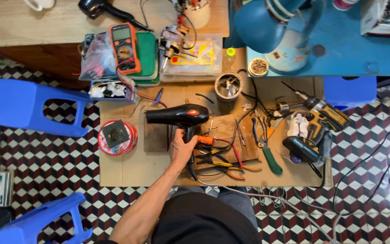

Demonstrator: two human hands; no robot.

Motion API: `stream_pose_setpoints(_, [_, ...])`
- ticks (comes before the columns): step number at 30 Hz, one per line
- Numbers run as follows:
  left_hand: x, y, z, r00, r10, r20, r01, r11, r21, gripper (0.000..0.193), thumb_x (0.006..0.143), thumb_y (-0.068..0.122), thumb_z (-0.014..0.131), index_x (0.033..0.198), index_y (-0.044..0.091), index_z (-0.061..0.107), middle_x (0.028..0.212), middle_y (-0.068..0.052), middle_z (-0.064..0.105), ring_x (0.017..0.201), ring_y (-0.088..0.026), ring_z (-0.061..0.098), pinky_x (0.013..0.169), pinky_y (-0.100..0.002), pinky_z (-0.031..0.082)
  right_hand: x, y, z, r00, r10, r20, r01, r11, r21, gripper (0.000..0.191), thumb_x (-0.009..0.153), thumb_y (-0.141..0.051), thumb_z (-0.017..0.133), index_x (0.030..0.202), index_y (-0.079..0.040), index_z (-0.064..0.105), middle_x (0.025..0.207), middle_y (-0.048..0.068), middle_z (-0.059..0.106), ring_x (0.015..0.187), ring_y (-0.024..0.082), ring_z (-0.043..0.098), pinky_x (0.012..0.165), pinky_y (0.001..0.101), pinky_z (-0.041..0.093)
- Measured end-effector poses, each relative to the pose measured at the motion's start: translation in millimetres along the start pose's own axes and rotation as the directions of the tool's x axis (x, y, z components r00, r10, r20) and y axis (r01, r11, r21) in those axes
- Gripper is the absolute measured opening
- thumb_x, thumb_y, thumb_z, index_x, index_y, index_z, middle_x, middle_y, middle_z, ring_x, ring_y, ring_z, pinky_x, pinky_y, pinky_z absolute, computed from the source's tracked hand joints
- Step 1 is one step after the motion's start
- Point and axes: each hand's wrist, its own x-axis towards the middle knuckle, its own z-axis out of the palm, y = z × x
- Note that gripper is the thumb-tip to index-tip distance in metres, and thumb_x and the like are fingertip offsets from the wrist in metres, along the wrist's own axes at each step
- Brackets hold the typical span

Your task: The person tests a black hair dryer by plugging it in and running it, then uses a cordless drill to spin the internal fan. They later use pliers to adjust a small metal mesh component. The task involves troubleshooting and minor mechanical adjustments to the hair dryer.

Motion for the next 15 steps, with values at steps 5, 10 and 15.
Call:
stream_pose_setpoints(5, [-4,-12,3,0.991,-0.073,0.114,0.067,0.996,0.053,0.051,0.083,0.038,0.076,0.118,0.008,0.054,0.094,-0.019,0.075,0.087,-0.04,0.072,0.075,-0.05,0.055,-13,-28,60,0.889,-0.03,0.457,-0.025,0.993,0.115,0.037,0.097,-0.022,0.063,0.124,0.002,0.065,0.063,0.01,0.058,0.053,0.019,0.054,0.052,0.0374,0.043])
stream_pose_setpoints(10, [1,-15,-10,0.998,-0.051,0.032,0.048,0.995,0.083,0.051,0.082,0.037,0.078,0.117,0.007,0.055,0.098,-0.023,0.072,0.089,-0.044,0.069,0.075,-0.052,0.054,-19,-53,93,0.65,0.036,0.759,0.092,0.988,-0.126,0.038,0.097,-0.023,0.064,0.128,-0.002,0.067,0.071,0.01,0.061,0.062,0.017,0.056,0.059,0.0354,0.043])
stream_pose_setpoints(15, [11,-34,-38,1.0,0.02,-0.009,-0.02,1.0,-0.015,0.047,0.086,0.033,0.077,0.115,0.004,0.055,0.101,-0.024,0.07,0.093,-0.043,0.068,0.079,-0.05,0.054,-26,-65,116,0.449,-0.041,0.893,0.388,0.909,-0.154,0.039,0.095,-0.025,0.064,0.131,-0.01,0.069,0.098,0.007,0.072,0.092,0.014,0.066,0.08,0.0322,0.048])
